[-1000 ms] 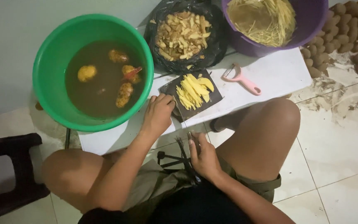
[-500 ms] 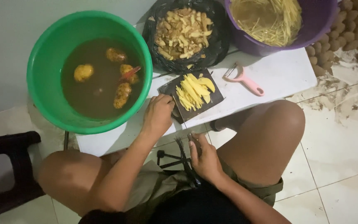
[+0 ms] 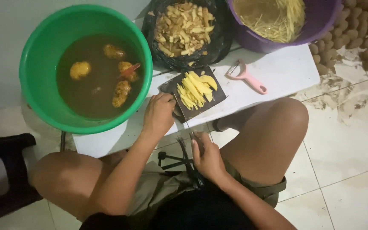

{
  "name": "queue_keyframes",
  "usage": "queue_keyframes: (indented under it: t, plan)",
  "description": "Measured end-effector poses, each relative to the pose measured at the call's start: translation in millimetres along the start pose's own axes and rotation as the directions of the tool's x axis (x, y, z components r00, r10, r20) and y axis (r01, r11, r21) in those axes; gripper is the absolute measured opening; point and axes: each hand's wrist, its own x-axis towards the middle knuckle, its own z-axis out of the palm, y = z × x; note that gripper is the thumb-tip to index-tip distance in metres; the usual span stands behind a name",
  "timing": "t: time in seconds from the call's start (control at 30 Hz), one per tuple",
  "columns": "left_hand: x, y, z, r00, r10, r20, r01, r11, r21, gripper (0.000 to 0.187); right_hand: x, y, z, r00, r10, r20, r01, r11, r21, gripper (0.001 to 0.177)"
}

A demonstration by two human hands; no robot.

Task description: Slicing peeled potatoes into thin strips on a cutting board using a knife in a food preparation area.

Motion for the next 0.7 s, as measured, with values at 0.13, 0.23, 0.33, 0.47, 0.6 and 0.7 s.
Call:
queue_keyframes:
  t: [0.13,0.23,0.33,0.47,0.6,0.7]
  plan:
    - [-2,-4,6,1.0,-0.007,-0.026,0.006,1.0,-0.027,0.018,-19,11,1,1.0,-0.002,-0.021,0.002,1.0,-0.001,0.027]
    - [-6,-6,11,0.999,0.009,-0.045,-0.008,1.0,0.008,0.016,-25,11,0,0.999,0.015,-0.05,-0.016,1.0,-0.018,0.024]
    - [-5,-6,8,0.998,0.002,-0.055,-0.002,1.0,0.004,0.011,-24,13,1,0.997,-0.026,-0.077,0.023,0.999,-0.04,0.023]
    - [-8,-4,6,0.998,0.017,-0.066,-0.018,1.0,-0.021,0.009,-24,13,3,0.996,0.032,-0.082,-0.032,0.999,0.001,0.022]
    - [-6,-9,8,0.996,0.052,-0.071,-0.052,0.999,-0.008,0.009,-22,13,4,0.995,0.02,-0.1,-0.02,1.0,0.001,0.023]
    - [-4,-3,-1,0.996,0.05,-0.078,-0.051,0.999,-0.016,0.01,-19,10,5,0.997,0.01,-0.073,-0.009,1.0,0.021,0.024]
